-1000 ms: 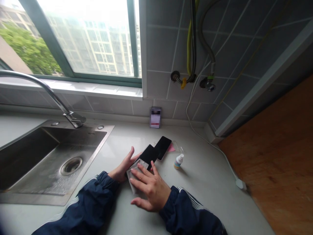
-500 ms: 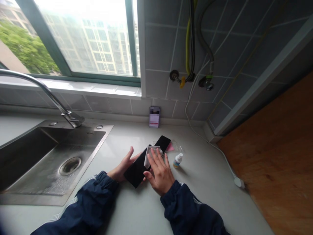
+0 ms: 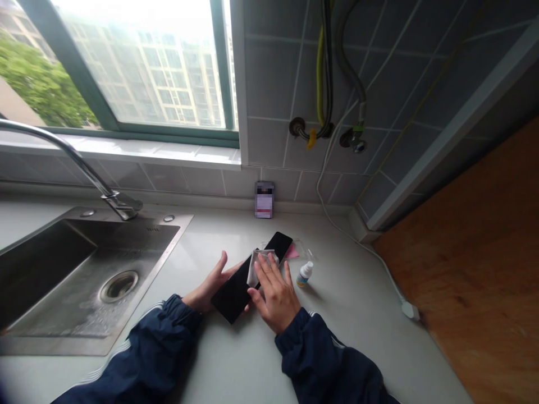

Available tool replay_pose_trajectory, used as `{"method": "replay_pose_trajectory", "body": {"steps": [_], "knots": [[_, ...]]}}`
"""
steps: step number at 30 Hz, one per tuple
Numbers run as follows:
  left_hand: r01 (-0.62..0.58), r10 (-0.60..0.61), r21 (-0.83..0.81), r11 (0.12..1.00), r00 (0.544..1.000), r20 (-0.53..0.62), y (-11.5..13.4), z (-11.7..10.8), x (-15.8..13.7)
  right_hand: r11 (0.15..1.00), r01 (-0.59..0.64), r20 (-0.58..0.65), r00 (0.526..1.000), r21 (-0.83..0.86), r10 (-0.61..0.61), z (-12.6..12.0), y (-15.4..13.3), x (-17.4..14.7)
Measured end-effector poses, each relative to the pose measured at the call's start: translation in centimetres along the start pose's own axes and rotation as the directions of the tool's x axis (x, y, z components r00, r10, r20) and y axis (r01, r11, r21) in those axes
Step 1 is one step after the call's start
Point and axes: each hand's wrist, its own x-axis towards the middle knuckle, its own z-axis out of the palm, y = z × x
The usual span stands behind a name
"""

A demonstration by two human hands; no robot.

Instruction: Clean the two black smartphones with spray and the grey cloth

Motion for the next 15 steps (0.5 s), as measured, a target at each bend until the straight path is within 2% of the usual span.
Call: {"method": "replay_pose_trajectory", "body": {"steps": [1, 3, 5, 7, 9, 11, 13, 15], "knots": [[-0.008, 0.008, 0.006, 1.0, 1.0, -0.02, -0.1, 0.0, 0.0, 1.0, 0.014, 0.002, 1.0, 0.003, -0.014, 0.0, -0.2, -0.1], [-0.039, 0.04, 0.015, 0.999, 0.994, -0.101, -0.2, -0.1, 0.1, 0.992, 0.125, 0.042, 0.991, 0.026, -0.126, 0.0, -1.2, -0.3], [-0.053, 0.055, 0.02, 0.998, 0.981, -0.184, -0.2, -0.2, 0.2, 0.962, 0.264, 0.099, 0.958, 0.064, -0.269, -0.1, -2.3, -0.6], [-0.049, 0.052, 0.016, 0.999, 0.973, -0.224, -0.2, -0.3, 0.2, 0.938, 0.334, 0.125, 0.931, 0.088, -0.343, -0.2, -2.7, -0.8], [-0.066, 0.066, 0.005, 0.998, 0.98, -0.188, -0.1, -0.3, 0.2, 0.954, 0.291, 0.103, 0.949, 0.072, -0.297, -0.3, -2.3, -0.6], [-0.067, 0.065, -0.017, 0.998, 0.993, -0.101, 0.0, -0.2, 0.2, 0.987, 0.16, 0.048, 0.986, 0.034, -0.161, -0.3, -1.3, -0.3], [-0.051, 0.05, -0.033, 0.998, 0.998, -0.023, 0.0, 0.0, 0.1, 0.999, 0.049, 0.004, 0.999, 0.008, -0.049, -0.2, -0.5, -0.1], [-0.054, 0.054, -0.031, 0.998, 0.999, -0.003, 0.0, 0.1, 0.2, 0.999, 0.038, 0.0, 0.999, 0.001, -0.038, -0.2, -0.3, 0.0]]}}
